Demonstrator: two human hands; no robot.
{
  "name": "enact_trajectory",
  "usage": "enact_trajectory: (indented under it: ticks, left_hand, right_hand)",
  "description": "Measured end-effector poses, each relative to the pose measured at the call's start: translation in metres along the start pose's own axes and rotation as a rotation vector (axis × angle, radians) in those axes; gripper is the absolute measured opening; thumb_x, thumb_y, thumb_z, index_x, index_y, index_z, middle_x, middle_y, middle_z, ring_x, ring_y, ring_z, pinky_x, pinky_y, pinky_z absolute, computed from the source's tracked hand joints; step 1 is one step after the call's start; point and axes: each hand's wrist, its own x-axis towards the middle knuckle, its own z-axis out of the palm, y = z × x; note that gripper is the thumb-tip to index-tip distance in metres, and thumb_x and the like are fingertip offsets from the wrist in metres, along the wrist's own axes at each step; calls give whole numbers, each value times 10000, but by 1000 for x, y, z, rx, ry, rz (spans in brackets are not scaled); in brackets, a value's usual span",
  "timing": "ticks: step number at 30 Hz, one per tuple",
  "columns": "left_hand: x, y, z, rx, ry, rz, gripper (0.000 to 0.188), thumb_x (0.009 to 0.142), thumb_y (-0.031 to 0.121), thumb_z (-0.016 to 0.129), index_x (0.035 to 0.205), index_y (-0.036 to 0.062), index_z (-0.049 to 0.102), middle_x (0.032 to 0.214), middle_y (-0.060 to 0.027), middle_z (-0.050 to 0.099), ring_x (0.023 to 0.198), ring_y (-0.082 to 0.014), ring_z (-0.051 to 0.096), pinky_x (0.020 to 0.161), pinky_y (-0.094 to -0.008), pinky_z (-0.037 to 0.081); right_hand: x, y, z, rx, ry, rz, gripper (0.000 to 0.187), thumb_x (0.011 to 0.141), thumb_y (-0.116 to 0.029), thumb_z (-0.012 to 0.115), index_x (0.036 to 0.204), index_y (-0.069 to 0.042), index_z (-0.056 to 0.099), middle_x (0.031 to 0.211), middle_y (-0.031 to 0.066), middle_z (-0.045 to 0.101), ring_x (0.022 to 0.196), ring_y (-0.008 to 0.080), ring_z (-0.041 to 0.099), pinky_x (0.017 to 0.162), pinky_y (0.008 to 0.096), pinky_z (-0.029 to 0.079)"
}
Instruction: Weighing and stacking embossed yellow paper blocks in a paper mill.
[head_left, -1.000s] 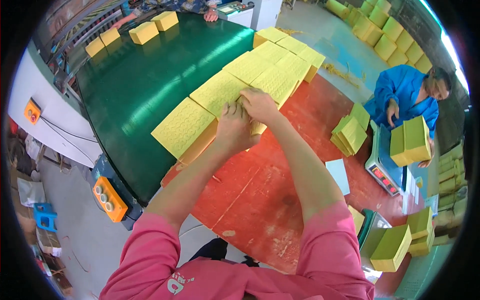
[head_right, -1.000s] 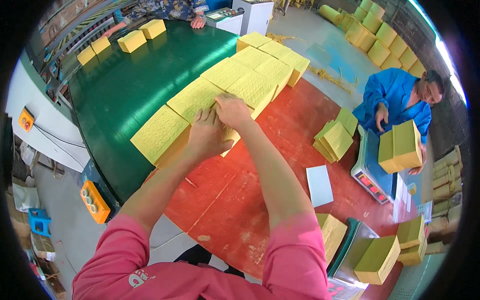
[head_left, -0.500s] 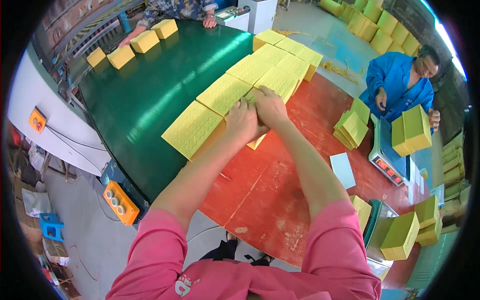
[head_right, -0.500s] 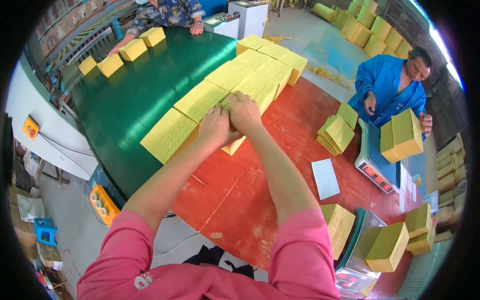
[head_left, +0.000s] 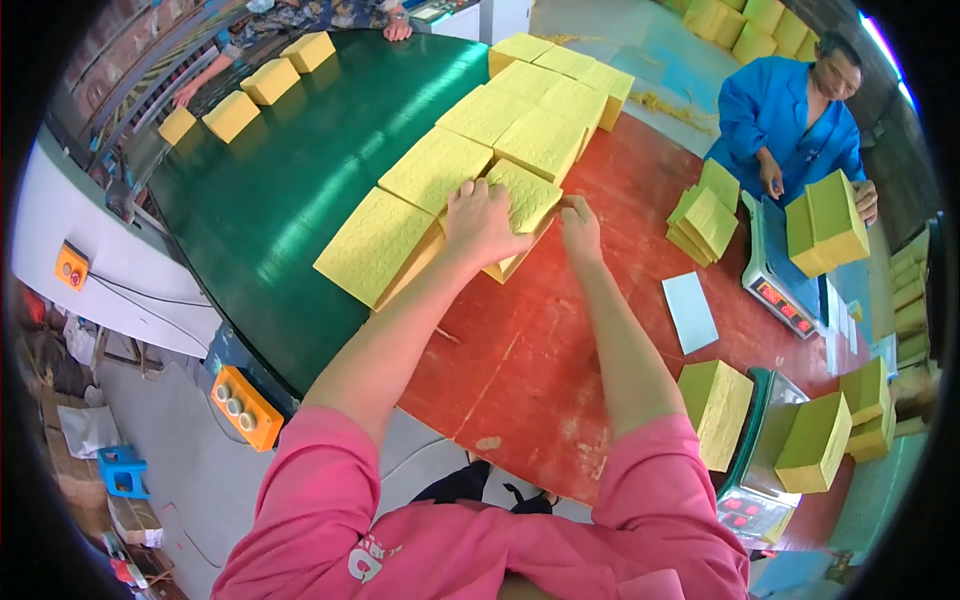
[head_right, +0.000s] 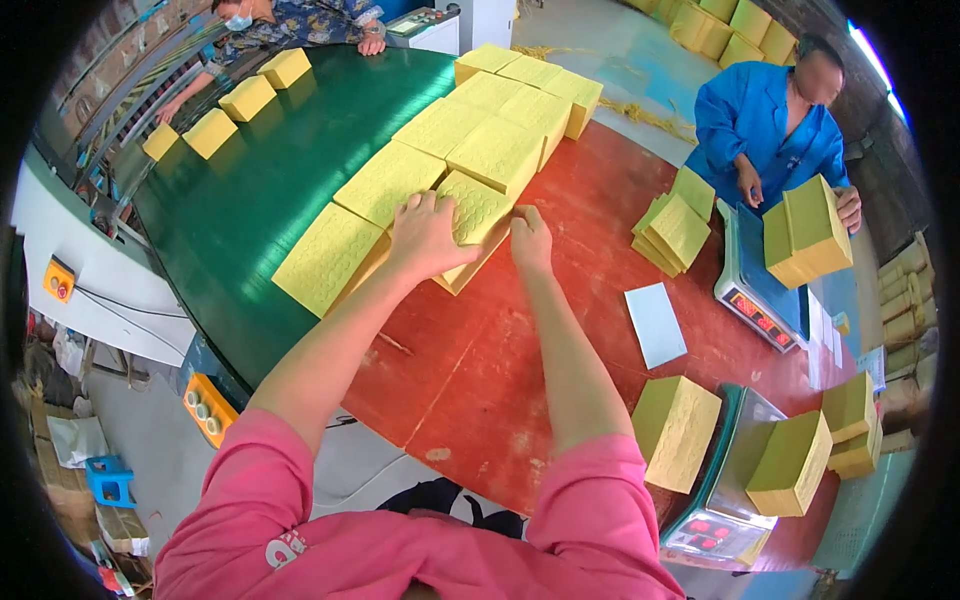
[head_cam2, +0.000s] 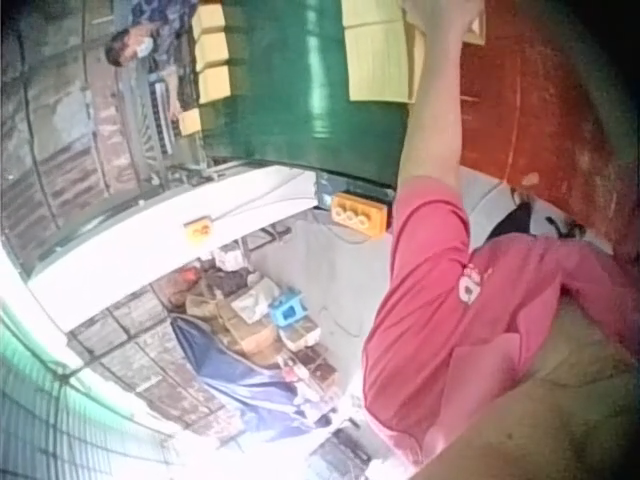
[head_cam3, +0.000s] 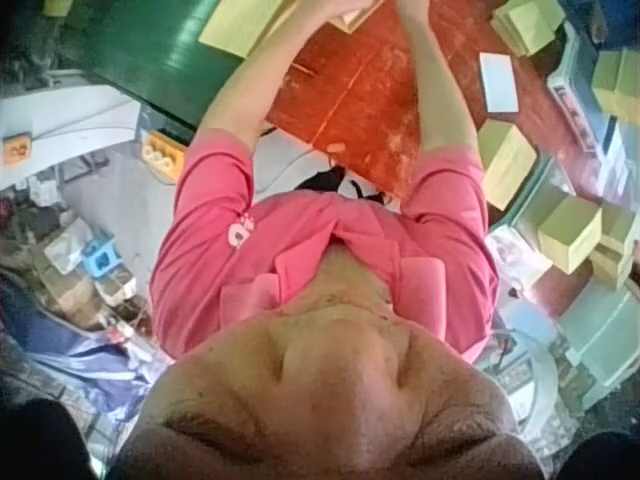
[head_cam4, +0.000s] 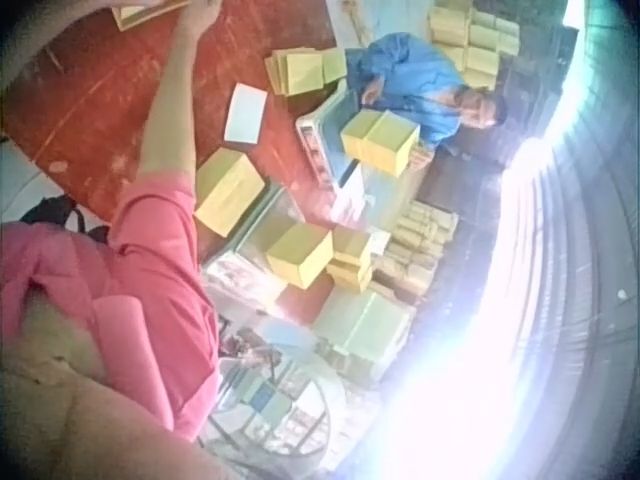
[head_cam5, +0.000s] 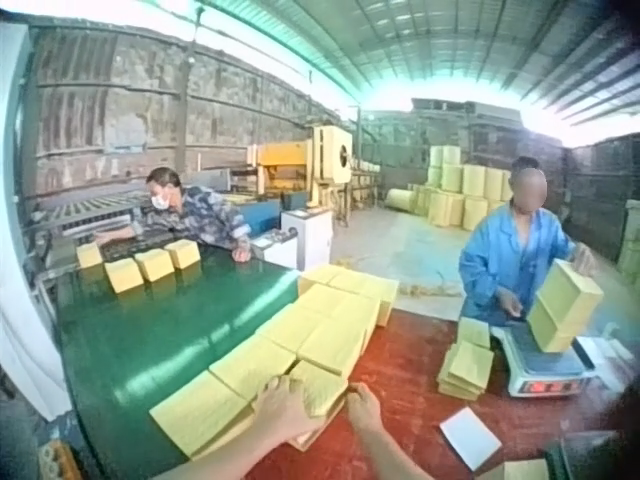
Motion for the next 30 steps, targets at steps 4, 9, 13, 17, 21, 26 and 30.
enact_trajectory:
  ticks: [4,9,13,17,21,26,30]
  left_hand:
    - [-42,-7,-2,34,-64,273,818,667,488,773,1293,23,528,1354,-229,491,1262,-359,458,1043,-503,366]
    - [-134,9,-28,-135,-213,858,886,641,423,836,1346,21,481,1420,-230,421,1302,-380,429,1063,-542,354]
    - [-167,20,-51,-241,-317,1040,845,657,331,847,1358,27,484,1461,-211,399,1374,-372,376,1113,-546,318]
    - [-217,9,-67,-337,-193,592,824,660,280,852,1358,28,494,1447,-194,431,1393,-368,372,1124,-520,326]
    - [-343,-15,11,-1230,6,-572,738,867,384,733,1429,30,410,1388,-235,498,1326,-340,460,1091,-467,379]
    - [-389,60,59,-1866,-93,-1063,842,960,581,523,1530,46,208,1366,-250,511,1262,-334,508,1092,-459,371]
    - [-388,101,55,-2006,-68,-798,784,994,632,396,1523,64,287,1439,-189,494,1332,-299,474,1128,-443,338]
  right_hand:
    - [-64,-31,-48,-129,-126,134,262,851,-90,485,970,19,691,876,137,701,862,214,648,819,339,501]
    - [-175,-68,-137,-95,-399,474,212,864,-43,537,988,33,692,869,106,703,882,171,657,830,321,514]
    - [-191,-124,-120,-173,-254,64,286,912,-145,612,1138,24,659,1004,131,708,971,189,662,874,348,516]
    - [-203,-113,-113,-145,-601,158,436,931,-278,650,1262,2,608,1126,169,694,1034,224,663,903,361,507]
    - [-218,-122,-118,-186,-759,244,476,928,-339,642,1266,-5,608,1096,187,703,1030,265,675,905,356,503]
    - [-263,-115,-131,-255,-677,155,467,915,-395,637,1188,-17,637,1010,214,708,951,335,693,837,397,524]
    - [-309,-109,-148,-401,-588,91,453,910,-454,609,1050,-25,649,916,229,702,866,383,696,769,476,532]
